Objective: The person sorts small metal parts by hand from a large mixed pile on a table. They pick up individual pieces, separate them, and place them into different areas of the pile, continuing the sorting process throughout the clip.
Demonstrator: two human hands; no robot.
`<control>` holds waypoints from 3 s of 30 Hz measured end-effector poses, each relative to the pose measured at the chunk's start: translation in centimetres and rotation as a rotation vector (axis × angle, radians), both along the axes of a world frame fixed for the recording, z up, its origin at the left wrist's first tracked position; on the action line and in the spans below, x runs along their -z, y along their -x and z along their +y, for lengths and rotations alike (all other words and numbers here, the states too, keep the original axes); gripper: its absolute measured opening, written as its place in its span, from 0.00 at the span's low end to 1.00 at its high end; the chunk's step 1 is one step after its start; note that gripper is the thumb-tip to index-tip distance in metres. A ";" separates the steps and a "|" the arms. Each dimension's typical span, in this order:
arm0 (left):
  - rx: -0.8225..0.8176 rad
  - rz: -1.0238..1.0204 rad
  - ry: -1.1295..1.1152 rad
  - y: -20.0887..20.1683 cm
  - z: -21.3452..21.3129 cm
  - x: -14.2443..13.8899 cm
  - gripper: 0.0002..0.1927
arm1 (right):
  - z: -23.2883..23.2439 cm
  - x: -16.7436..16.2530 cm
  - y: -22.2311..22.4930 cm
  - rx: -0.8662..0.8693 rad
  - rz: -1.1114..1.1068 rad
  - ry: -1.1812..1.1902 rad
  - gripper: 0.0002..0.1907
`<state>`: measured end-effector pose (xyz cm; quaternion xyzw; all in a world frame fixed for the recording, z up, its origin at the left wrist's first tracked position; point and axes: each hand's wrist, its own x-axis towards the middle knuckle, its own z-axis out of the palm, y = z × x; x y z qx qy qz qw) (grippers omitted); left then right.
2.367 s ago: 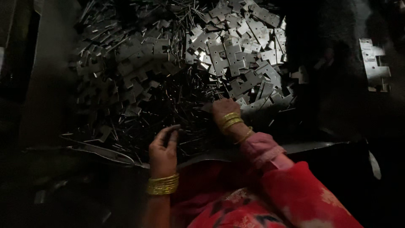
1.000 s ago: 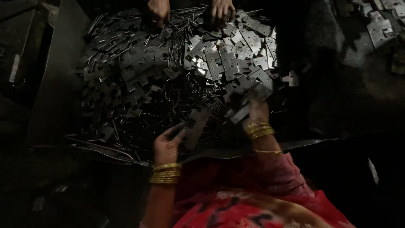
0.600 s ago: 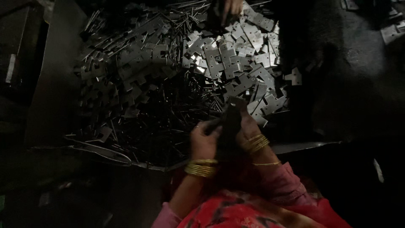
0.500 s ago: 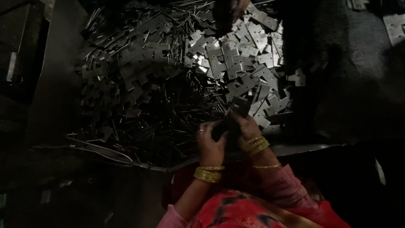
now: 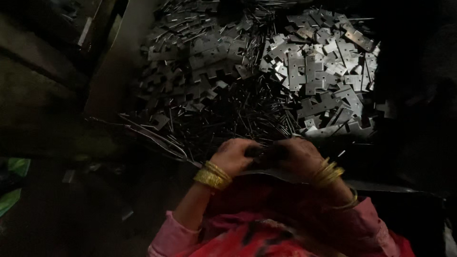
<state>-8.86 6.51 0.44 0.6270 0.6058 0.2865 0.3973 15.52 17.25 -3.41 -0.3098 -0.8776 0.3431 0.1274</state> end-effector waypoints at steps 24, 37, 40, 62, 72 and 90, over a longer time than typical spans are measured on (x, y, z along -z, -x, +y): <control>-0.527 0.882 -0.034 7.9 4.4 0.6 0.13 | 14.8 -3.1 -31.4 1.420 -0.558 -0.973 0.37; -0.323 -0.800 0.123 -4.3 -1.4 0.6 0.34 | -3.0 -0.2 -0.2 -0.194 -0.178 0.032 0.39; -0.558 -0.554 0.255 -2.1 -2.6 0.9 0.33 | -0.7 0.9 0.6 -0.095 0.538 -0.173 0.32; -0.401 -0.700 0.046 -6.3 5.5 4.6 0.17 | 9.8 6.9 2.8 0.037 -0.274 -0.764 0.14; -0.564 -0.603 0.030 -4.5 7.3 4.3 0.14 | 11.3 7.0 3.2 -0.084 -0.412 -0.405 0.09; -0.137 0.286 -0.131 -13.2 8.8 8.9 0.13 | 9.0 1.2 -6.6 0.760 1.119 0.469 0.07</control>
